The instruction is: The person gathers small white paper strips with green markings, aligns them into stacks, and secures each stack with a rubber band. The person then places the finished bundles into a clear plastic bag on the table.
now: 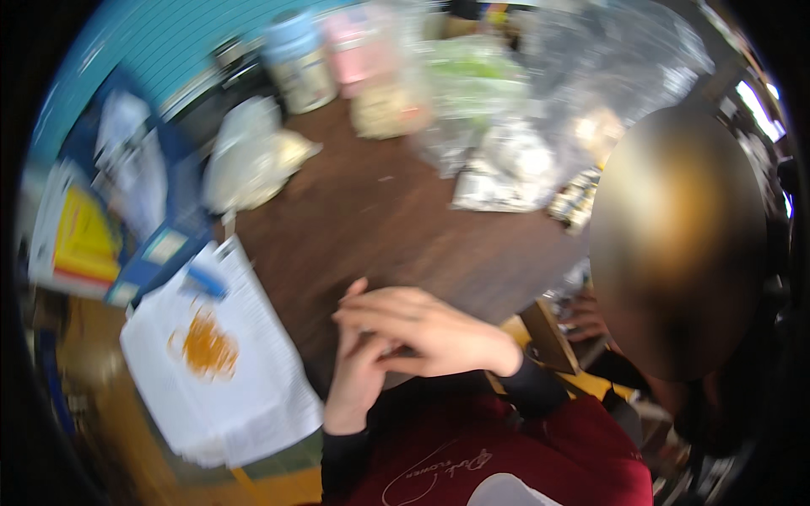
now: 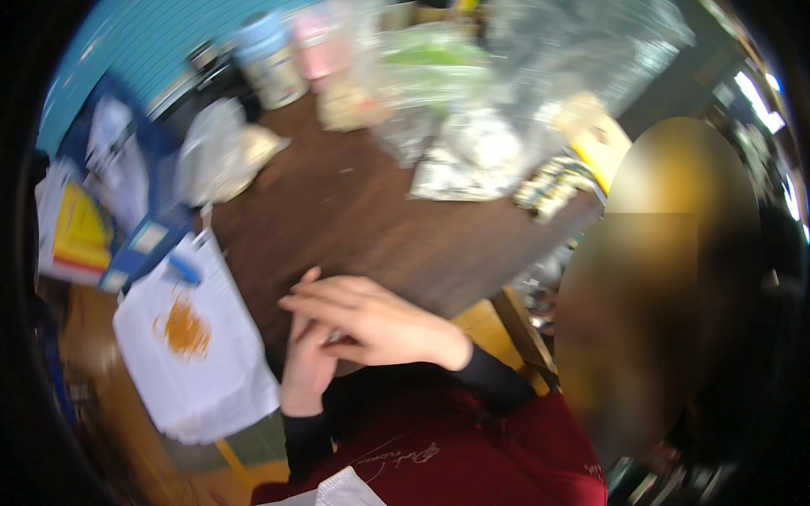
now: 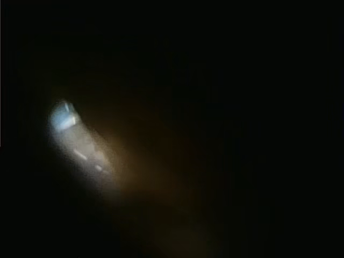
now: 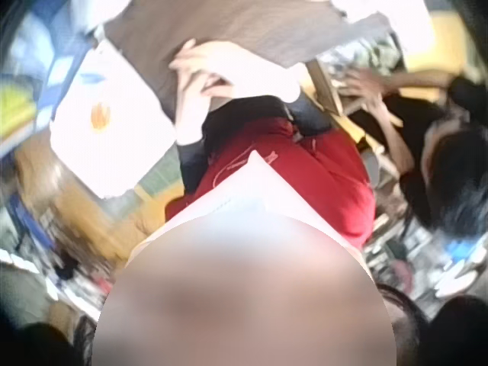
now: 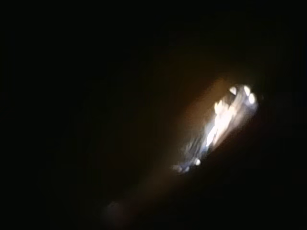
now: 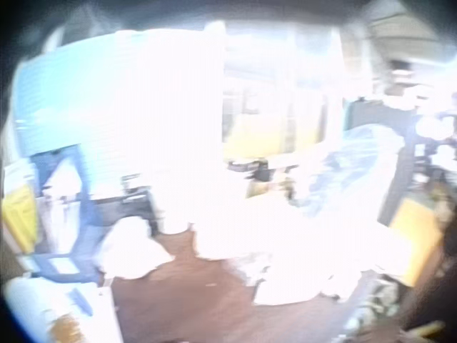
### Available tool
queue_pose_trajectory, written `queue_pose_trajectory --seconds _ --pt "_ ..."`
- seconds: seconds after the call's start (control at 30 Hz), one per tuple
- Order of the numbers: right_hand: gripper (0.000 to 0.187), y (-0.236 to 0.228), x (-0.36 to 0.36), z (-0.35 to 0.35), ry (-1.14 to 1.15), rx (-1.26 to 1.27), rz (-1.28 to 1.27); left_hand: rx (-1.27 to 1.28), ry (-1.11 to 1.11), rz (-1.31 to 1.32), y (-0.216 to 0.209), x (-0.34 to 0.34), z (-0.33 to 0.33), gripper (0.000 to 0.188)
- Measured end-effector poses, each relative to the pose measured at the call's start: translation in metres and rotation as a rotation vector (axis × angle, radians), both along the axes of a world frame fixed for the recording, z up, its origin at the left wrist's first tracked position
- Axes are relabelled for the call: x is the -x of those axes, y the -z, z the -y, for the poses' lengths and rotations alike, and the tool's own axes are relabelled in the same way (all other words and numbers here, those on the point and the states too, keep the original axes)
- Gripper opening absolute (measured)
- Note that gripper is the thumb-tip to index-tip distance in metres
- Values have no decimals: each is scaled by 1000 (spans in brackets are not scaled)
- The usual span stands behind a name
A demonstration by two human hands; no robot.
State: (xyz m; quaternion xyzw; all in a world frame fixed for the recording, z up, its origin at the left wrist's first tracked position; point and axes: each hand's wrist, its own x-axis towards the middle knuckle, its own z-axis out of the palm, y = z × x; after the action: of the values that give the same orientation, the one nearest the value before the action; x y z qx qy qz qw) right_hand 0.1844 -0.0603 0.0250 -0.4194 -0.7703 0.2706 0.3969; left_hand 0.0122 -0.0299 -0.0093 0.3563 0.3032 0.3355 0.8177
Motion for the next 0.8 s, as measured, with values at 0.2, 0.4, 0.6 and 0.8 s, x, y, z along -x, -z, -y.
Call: queue_pose_trajectory --seconds 0.2,0.4,0.6,0.8 --pt "75 5 -6 4 51 -77 -63 22 191 480 -2 -2 -11 47" --pt "82 2 -11 9 -2 142 -52 101 75 127 5 0 -11 50" --pt "84 8 -9 11 19 52 33 58 150 69 2 0 -6 51" --pt "85 10 -3 13 44 -29 27 87 102 62 -1 4 -1 54"
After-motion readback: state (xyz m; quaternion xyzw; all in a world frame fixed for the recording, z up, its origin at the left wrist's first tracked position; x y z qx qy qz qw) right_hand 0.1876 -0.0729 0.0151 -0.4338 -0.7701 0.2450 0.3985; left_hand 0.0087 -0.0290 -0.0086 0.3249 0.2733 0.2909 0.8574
